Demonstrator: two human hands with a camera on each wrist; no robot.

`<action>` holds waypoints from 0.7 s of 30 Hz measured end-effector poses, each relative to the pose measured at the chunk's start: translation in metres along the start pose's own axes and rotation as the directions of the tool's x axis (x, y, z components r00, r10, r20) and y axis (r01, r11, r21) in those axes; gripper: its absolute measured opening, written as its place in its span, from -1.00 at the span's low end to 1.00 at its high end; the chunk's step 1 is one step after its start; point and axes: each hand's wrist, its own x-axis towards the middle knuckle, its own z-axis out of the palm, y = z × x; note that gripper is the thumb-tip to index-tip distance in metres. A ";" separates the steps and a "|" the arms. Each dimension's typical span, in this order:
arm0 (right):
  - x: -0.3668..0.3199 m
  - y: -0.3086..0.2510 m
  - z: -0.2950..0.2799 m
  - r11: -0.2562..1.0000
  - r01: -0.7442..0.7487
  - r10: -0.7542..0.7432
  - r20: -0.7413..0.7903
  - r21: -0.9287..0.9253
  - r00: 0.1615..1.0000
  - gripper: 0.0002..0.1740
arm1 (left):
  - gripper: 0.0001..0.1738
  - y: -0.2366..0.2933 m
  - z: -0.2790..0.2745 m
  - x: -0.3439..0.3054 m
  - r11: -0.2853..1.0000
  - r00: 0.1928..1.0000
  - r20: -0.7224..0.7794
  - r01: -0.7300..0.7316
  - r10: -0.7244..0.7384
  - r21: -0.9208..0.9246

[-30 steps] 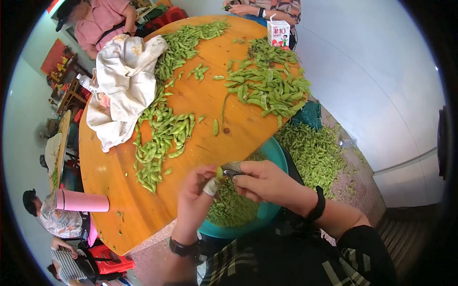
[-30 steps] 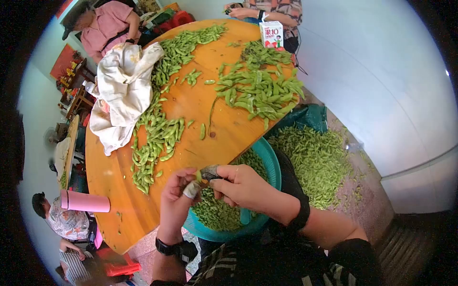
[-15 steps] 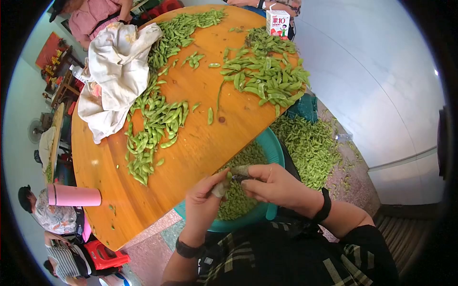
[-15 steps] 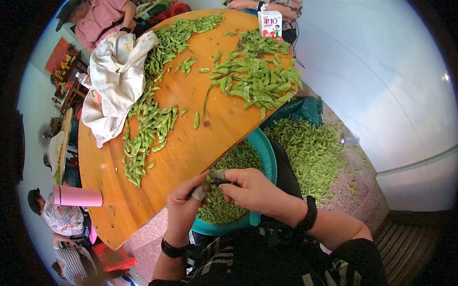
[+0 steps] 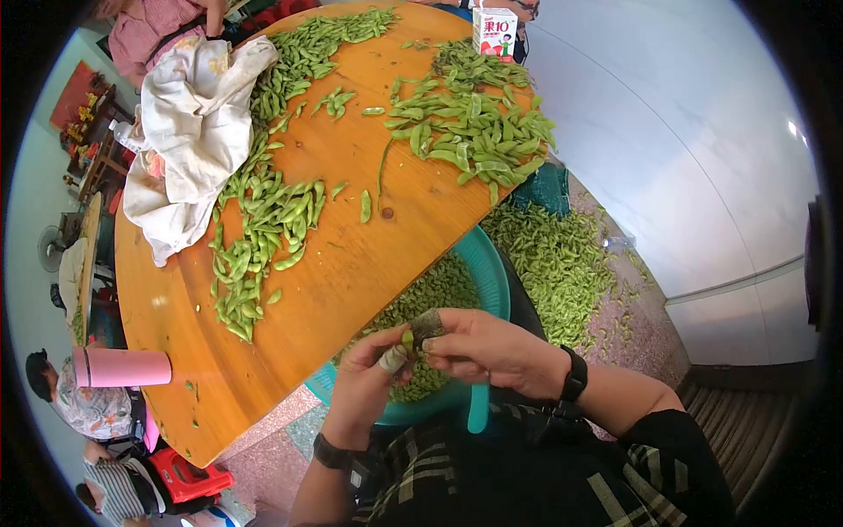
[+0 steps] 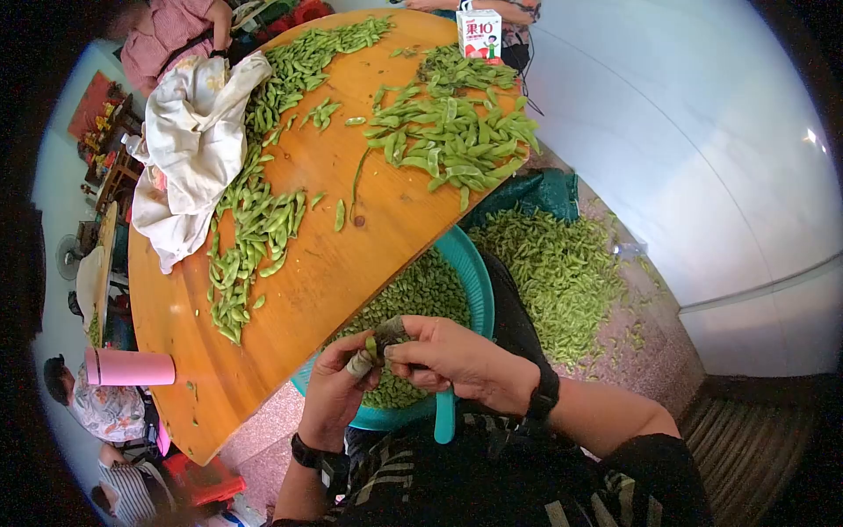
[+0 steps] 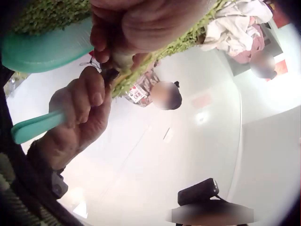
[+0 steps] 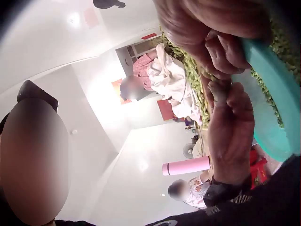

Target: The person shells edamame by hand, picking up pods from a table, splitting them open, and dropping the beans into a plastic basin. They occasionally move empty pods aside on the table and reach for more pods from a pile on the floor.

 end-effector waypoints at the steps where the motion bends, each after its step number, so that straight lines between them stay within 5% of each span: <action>1: 0.002 0.002 -0.003 0.999 0.004 -0.005 0.020 0.047 1.000 -0.85 | -0.67 -0.001 -0.001 0.002 1.000 0.999 0.028 -0.023 0.022 0.005; 3: 0.010 0.014 -0.005 0.995 0.007 -0.011 0.040 0.096 0.999 -0.83 | -0.66 -0.004 0.002 0.001 0.999 0.998 0.055 -0.044 0.043 0.011; 5: 0.019 0.035 0.004 0.819 0.448 -0.501 -0.064 -0.357 0.863 -0.83 | -0.60 -0.010 0.013 -0.002 0.816 0.960 0.011 -0.243 0.279 0.524; 7: 0.014 0.027 0.012 0.864 0.398 -0.442 -0.085 -0.309 0.893 -0.85 | -0.59 -0.016 0.015 -0.001 0.792 0.935 0.032 -0.318 0.355 0.520; 10: 0.015 0.027 0.012 0.900 0.351 -0.379 -0.065 -0.259 0.923 -0.86 | -0.59 -0.017 0.011 -0.005 0.865 0.964 0.013 -0.245 0.266 0.438; 15: 0.011 0.023 0.016 0.917 0.337 -0.360 -0.077 -0.213 0.930 -0.83 | -0.64 -0.012 0.015 -0.003 0.761 0.933 0.025 -0.308 0.358 0.571; 17: 0.006 0.017 0.013 0.979 0.186 -0.196 -0.145 -0.077 0.970 -0.79 | -0.67 -0.015 0.013 -0.001 0.773 0.925 -0.005 -0.314 0.380 0.551; 19: 0.001 0.012 0.007 0.979 0.205 -0.202 -0.170 -0.002 0.964 -0.78 | -0.69 -0.016 0.015 0.000 0.785 0.915 -0.038 -0.321 0.401 0.530; 21: -0.002 0.009 0.000 0.971 0.227 -0.210 -0.196 0.071 0.958 -0.77 | -0.73 -0.016 0.017 0.001 0.941 0.931 -0.170 -0.295 0.322 0.165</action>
